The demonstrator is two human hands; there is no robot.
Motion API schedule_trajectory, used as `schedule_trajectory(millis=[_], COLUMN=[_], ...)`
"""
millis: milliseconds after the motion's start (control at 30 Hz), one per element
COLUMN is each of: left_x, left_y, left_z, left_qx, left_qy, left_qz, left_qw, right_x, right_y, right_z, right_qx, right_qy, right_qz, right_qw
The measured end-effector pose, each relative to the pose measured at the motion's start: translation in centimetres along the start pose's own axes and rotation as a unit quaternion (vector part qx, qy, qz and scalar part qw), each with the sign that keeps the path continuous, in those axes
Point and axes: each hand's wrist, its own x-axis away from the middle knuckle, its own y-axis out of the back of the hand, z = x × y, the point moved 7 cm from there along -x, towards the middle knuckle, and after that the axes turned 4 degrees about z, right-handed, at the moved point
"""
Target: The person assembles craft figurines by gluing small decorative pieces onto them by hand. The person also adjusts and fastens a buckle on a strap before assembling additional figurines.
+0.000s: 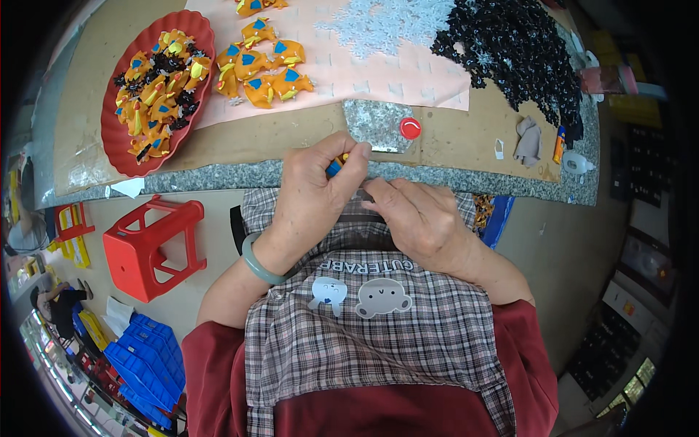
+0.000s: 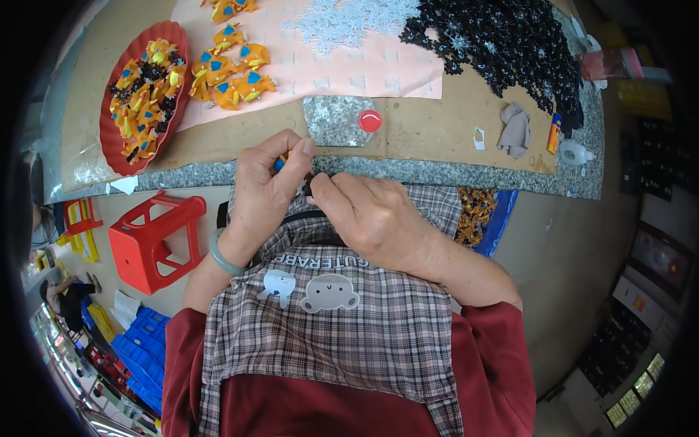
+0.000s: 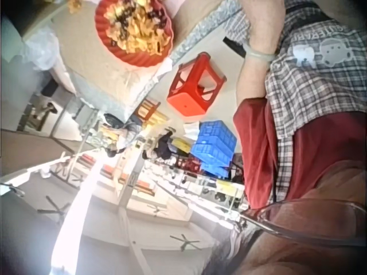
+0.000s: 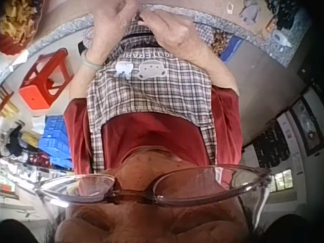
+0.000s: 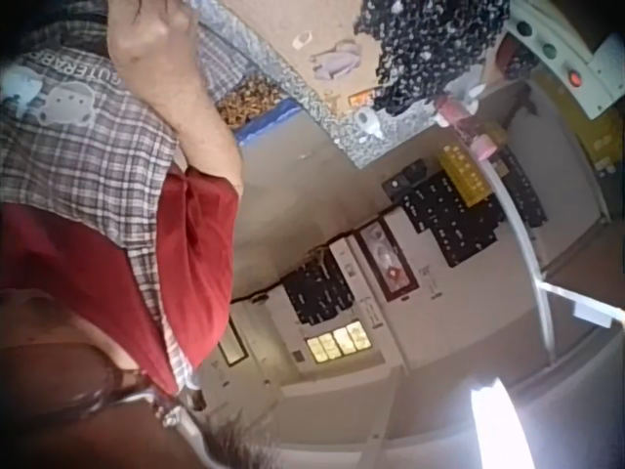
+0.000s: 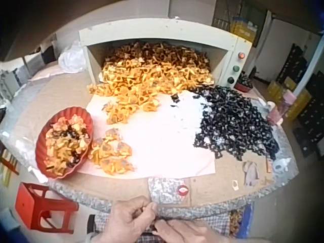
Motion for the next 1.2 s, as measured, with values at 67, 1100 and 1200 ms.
schedule_trajectory(millis=[67,1100,1200], left_x=[0.0,-2.2,-2.3], left_y=[0.1,11.7,8.3], left_z=[0.0,-7.2,-5.6], left_qx=[-0.007,-0.583,-0.564], left_qy=[-0.001,-0.292,-0.277], left_qz=[-0.016,-0.17,-0.045], left_qw=[1.0,0.739,0.777], right_x=[0.0,2.4,1.9], right_y=[-0.2,6.0,5.6], right_z=[0.0,-9.8,-11.0], right_qx=[0.003,-0.013,-0.058], right_qy=[0.003,-0.171,-0.171], right_qz=[-0.014,-0.094,-0.124], right_qw=[1.0,0.981,0.976])
